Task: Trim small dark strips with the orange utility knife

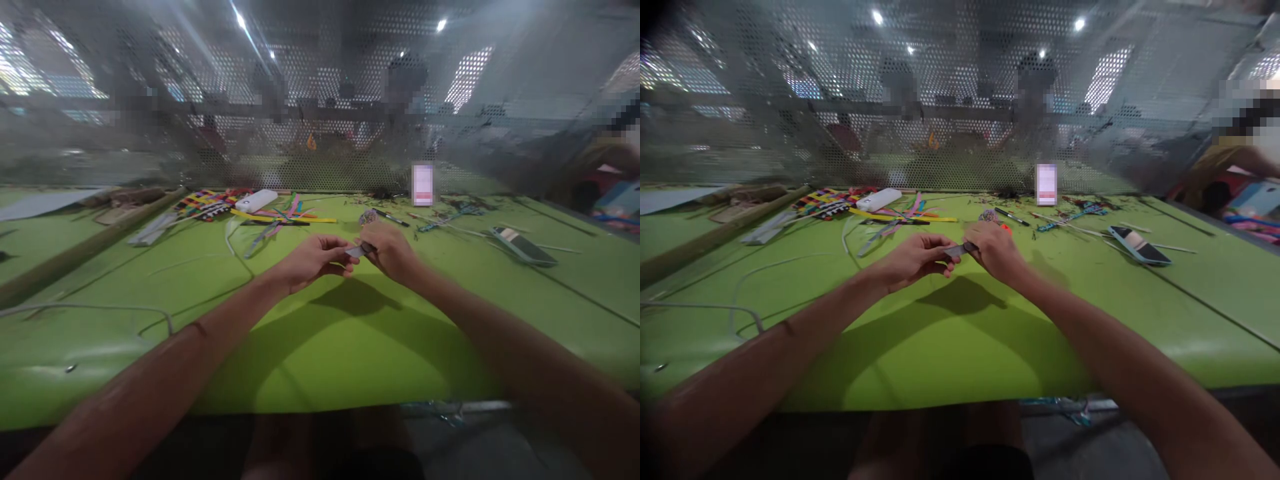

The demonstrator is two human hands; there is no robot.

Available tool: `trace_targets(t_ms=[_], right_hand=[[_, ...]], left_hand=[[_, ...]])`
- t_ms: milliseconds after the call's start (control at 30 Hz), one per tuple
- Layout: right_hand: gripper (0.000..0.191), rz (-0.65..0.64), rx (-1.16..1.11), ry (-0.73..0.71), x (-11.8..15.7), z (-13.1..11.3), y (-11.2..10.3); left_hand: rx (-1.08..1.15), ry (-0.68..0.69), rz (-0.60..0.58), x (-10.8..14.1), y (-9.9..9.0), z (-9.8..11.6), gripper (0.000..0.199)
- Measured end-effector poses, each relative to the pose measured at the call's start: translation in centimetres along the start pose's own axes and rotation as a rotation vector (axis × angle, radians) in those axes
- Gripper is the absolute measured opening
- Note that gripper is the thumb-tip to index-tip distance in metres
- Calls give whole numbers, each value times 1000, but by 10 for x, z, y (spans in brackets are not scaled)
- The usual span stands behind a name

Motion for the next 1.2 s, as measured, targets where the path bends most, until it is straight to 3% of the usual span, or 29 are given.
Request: trace_targets(t_ms=[600,1200], right_hand=[[37,-23,-164,-2,2,-12,1],[35,4,-110,58,3,-14,4]], left_hand=[[-48,13,-68,4,6,6,14],[-59,43,-53,8,7,11,12]])
Point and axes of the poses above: each hand's wrist, its own x-axis away from the middle knuckle, its own y-axis out of the palm, z = x × y, the point moved 4 cm from there along -x, towards the middle knuckle, and after that the axes turned 10 degrees about y, right-handed, at the moved point
